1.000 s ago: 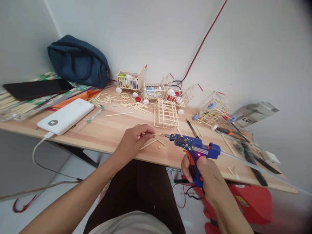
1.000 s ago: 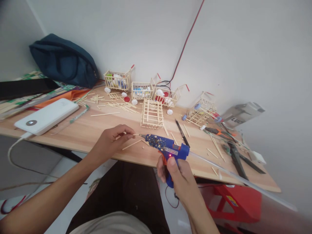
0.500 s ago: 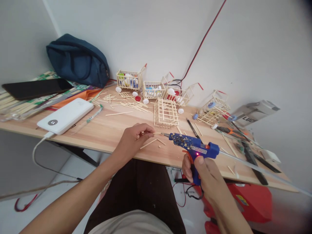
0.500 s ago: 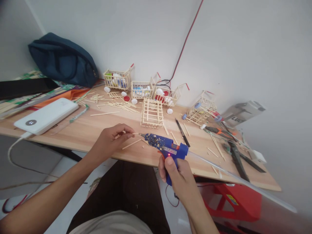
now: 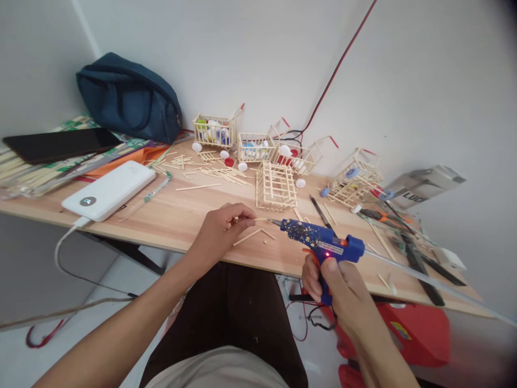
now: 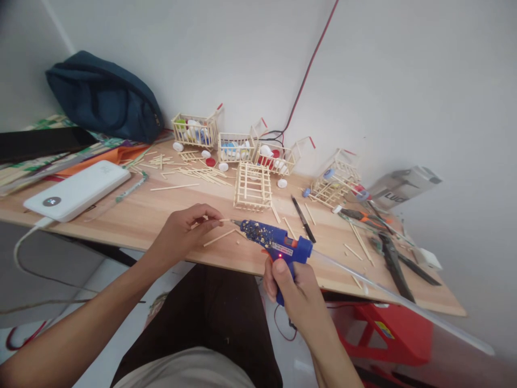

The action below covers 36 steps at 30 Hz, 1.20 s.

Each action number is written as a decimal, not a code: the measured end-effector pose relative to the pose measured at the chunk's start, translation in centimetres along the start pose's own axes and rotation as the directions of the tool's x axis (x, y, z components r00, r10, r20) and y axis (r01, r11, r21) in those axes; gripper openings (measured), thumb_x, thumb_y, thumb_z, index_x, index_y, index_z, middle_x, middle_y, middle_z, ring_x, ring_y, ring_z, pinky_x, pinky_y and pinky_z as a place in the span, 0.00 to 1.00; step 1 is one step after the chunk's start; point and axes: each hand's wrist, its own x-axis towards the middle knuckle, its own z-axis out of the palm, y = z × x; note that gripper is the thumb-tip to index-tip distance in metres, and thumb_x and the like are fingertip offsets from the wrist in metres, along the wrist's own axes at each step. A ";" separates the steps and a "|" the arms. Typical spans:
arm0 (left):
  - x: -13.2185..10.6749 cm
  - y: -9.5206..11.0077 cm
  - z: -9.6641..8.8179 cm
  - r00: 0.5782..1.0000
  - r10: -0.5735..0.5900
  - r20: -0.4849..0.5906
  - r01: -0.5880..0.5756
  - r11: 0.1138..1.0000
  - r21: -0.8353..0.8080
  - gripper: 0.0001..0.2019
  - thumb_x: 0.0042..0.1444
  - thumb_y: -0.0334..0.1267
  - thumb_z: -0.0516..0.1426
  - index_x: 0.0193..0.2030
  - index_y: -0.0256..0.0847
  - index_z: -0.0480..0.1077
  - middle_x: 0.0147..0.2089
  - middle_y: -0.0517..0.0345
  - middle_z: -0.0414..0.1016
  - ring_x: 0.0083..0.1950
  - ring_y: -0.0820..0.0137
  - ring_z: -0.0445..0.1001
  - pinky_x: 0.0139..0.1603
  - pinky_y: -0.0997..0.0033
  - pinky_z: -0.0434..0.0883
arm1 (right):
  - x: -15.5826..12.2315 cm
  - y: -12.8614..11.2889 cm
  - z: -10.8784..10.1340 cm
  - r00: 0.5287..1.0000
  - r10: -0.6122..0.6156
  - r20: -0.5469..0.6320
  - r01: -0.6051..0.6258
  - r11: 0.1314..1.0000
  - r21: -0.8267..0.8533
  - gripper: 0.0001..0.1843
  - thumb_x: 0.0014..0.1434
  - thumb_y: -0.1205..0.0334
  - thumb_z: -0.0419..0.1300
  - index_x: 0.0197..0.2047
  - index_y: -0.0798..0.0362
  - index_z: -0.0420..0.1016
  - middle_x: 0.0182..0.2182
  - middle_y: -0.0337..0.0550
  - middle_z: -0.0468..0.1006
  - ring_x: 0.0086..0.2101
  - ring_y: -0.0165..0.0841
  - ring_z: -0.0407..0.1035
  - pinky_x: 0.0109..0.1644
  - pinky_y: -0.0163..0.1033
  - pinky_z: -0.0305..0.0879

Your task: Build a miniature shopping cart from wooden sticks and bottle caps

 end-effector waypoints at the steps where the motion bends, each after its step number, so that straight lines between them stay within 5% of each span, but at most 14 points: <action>1: 0.0 0.0 0.0 1.000 -0.003 -0.004 0.003 1.000 0.001 0.04 0.57 0.37 0.58 0.35 0.42 0.74 0.35 0.62 0.76 0.39 0.72 0.72 0.40 0.73 0.64 | 0.0 0.0 0.0 1.000 -0.005 -0.002 0.005 1.000 0.009 0.29 0.67 0.42 0.46 0.22 0.53 0.62 0.18 0.36 0.61 0.20 0.27 0.57 0.25 0.36 0.50; 27: 0.0 0.0 0.1 1.000 -0.010 -0.014 0.010 1.000 0.001 0.04 0.56 0.37 0.58 0.34 0.41 0.74 0.35 0.62 0.77 0.38 0.71 0.73 0.40 0.73 0.65 | 0.2 -0.5 0.5 0.999 -0.026 -0.026 0.026 0.999 0.026 0.28 0.65 0.41 0.49 0.22 0.52 0.59 0.17 0.34 0.57 0.18 0.25 0.55 0.23 0.35 0.49; 31: 0.1 0.1 0.0 1.000 -0.012 -0.010 0.012 1.000 0.012 0.04 0.56 0.36 0.58 0.34 0.42 0.74 0.35 0.62 0.77 0.38 0.71 0.72 0.40 0.73 0.65 | -0.1 -0.5 0.1 0.999 -0.019 -0.033 0.017 0.997 -0.070 0.27 0.63 0.39 0.50 0.24 0.52 0.62 0.18 0.35 0.59 0.19 0.27 0.56 0.24 0.36 0.51; 36: 0.2 0.1 0.0 0.999 -0.016 -0.030 0.017 0.999 0.031 0.04 0.55 0.37 0.58 0.33 0.42 0.74 0.34 0.62 0.77 0.35 0.71 0.71 0.38 0.72 0.65 | -0.3 -1.0 -0.8 0.980 -0.091 -0.177 0.014 0.920 -0.392 0.20 0.56 0.44 0.59 0.41 0.51 0.72 0.23 0.37 0.68 0.23 0.31 0.61 0.27 0.36 0.56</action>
